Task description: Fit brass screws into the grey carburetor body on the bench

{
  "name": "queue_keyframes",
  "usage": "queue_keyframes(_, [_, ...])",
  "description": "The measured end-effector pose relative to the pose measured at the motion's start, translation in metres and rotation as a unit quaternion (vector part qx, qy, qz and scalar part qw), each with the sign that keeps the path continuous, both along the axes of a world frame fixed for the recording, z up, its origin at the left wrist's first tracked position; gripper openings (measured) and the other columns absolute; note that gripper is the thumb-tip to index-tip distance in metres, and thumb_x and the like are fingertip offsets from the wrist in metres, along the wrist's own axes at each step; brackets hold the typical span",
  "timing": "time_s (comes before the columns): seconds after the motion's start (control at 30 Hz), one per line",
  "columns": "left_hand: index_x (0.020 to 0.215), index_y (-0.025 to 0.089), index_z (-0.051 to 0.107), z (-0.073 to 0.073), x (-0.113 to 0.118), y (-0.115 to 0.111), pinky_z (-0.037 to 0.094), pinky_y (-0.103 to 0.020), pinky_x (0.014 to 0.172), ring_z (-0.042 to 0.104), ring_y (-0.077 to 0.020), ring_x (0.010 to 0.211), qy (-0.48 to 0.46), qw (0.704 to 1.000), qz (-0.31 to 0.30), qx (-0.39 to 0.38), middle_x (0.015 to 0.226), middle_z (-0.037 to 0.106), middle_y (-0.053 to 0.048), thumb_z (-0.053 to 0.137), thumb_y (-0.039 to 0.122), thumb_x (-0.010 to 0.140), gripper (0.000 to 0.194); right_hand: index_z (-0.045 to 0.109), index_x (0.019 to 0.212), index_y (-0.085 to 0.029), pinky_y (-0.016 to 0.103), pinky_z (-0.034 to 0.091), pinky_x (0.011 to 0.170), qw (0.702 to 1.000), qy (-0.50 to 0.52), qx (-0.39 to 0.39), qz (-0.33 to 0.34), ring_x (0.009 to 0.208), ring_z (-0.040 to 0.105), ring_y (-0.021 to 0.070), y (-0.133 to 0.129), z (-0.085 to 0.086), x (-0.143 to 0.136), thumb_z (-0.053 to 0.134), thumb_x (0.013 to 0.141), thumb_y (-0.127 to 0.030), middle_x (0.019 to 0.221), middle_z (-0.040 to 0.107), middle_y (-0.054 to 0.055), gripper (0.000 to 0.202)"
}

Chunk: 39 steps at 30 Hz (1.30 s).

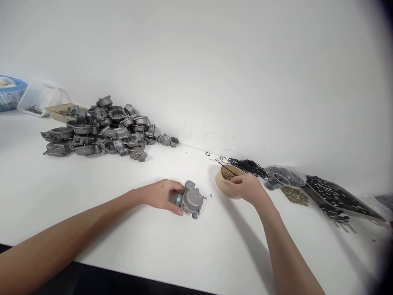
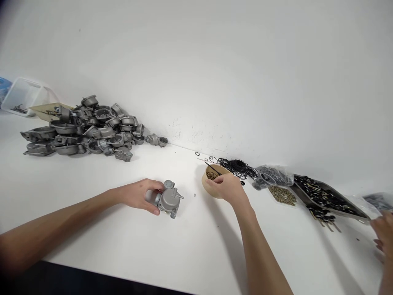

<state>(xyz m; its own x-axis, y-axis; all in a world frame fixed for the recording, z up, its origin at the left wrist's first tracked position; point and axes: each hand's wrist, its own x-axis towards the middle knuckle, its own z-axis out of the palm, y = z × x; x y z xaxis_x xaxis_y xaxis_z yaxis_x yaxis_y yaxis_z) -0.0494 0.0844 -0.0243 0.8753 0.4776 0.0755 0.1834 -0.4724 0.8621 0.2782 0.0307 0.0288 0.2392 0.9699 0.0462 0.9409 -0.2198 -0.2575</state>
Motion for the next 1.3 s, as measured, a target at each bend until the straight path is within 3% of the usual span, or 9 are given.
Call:
queue_keyframes(0.1, [0.113,0.02,0.072,-0.001,0.0,0.001,0.05,-0.031,0.083,0.066,-0.0256,0.099,0.001,1.0,0.0,0.0,0.108,0.07,-0.007,0.085,0.052,0.07,0.055,0.062,0.049,-0.022,0.028,0.034,0.043,1.0,-0.002,-0.003,0.004,0.051,0.053,0.0177,0.003,-0.007,0.001,0.061,0.082,-0.055,0.052,0.055,0.004,0.046])
queue_keyframes(0.3, [0.113,0.019,0.07,-0.001,0.0,0.001,0.049,-0.031,0.082,0.066,-0.0251,0.098,0.015,1.0,0.0,-0.002,0.109,0.07,-0.007,0.084,0.054,0.072,0.057,0.049,0.045,-0.022,0.028,0.022,0.04,1.0,-0.003,-0.004,-0.018,0.044,0.041,0.0128,0.007,-0.02,0.0,0.065,0.075,-0.04,0.047,0.044,0.0,0.039])
queue_keyframes(0.63, [0.114,0.02,0.071,-0.002,0.0,0.001,0.05,-0.031,0.082,0.066,-0.025,0.098,0.005,1.0,-0.001,-0.002,0.108,0.07,-0.007,0.085,0.053,0.071,0.056,0.067,0.052,-0.023,0.029,0.032,0.044,0.998,0.061,-0.012,0.015,0.052,0.052,0.0169,0.002,-0.007,0.006,0.071,0.068,-0.037,0.058,0.062,0.004,0.023])
queue_keyframes(0.8, [0.113,0.02,0.072,-0.001,0.001,0.001,0.049,-0.031,0.083,0.066,-0.0252,0.097,0.0,1.0,-0.001,-0.002,0.107,0.071,-0.006,0.086,0.052,0.07,0.055,0.077,0.064,-0.022,0.03,0.04,0.048,0.993,0.109,-0.033,0.016,0.059,0.059,0.02,-0.002,0.003,0.009,0.074,0.067,-0.034,0.069,0.071,0.006,0.013])
queue_keyframes(1.0, [0.112,0.018,0.072,-0.002,0.001,0.001,0.049,-0.03,0.082,0.066,-0.0254,0.098,-0.004,1.0,0.001,-0.001,0.107,0.071,-0.007,0.086,0.052,0.07,0.056,0.083,0.08,-0.021,0.033,0.051,0.061,0.986,0.162,-0.05,-0.006,0.08,0.071,0.0277,-0.004,0.007,0.016,0.079,0.065,-0.036,0.089,0.078,0.01,0.021])
queue_keyframes(1.13, [0.111,0.018,0.072,-0.003,0.0,0.002,0.049,-0.03,0.082,0.066,-0.0253,0.098,-0.007,1.0,0.0,-0.001,0.104,0.071,-0.006,0.085,0.051,0.07,0.054,0.083,0.082,-0.023,0.033,0.049,0.062,0.981,0.189,-0.052,-0.008,0.084,0.07,0.0279,-0.003,0.005,0.024,0.077,0.068,-0.041,0.091,0.079,0.009,0.024])
queue_keyframes(1.3, [0.111,0.018,0.072,-0.003,0.001,0.002,0.049,-0.031,0.082,0.066,-0.0254,0.098,-0.007,1.0,0.0,0.0,0.103,0.071,-0.006,0.085,0.051,0.07,0.054,0.084,0.08,-0.022,0.032,0.043,0.058,0.974,0.22,-0.054,0.008,0.071,0.063,0.0226,-0.005,0.007,0.029,0.072,0.072,-0.048,0.083,0.076,0.008,0.03])
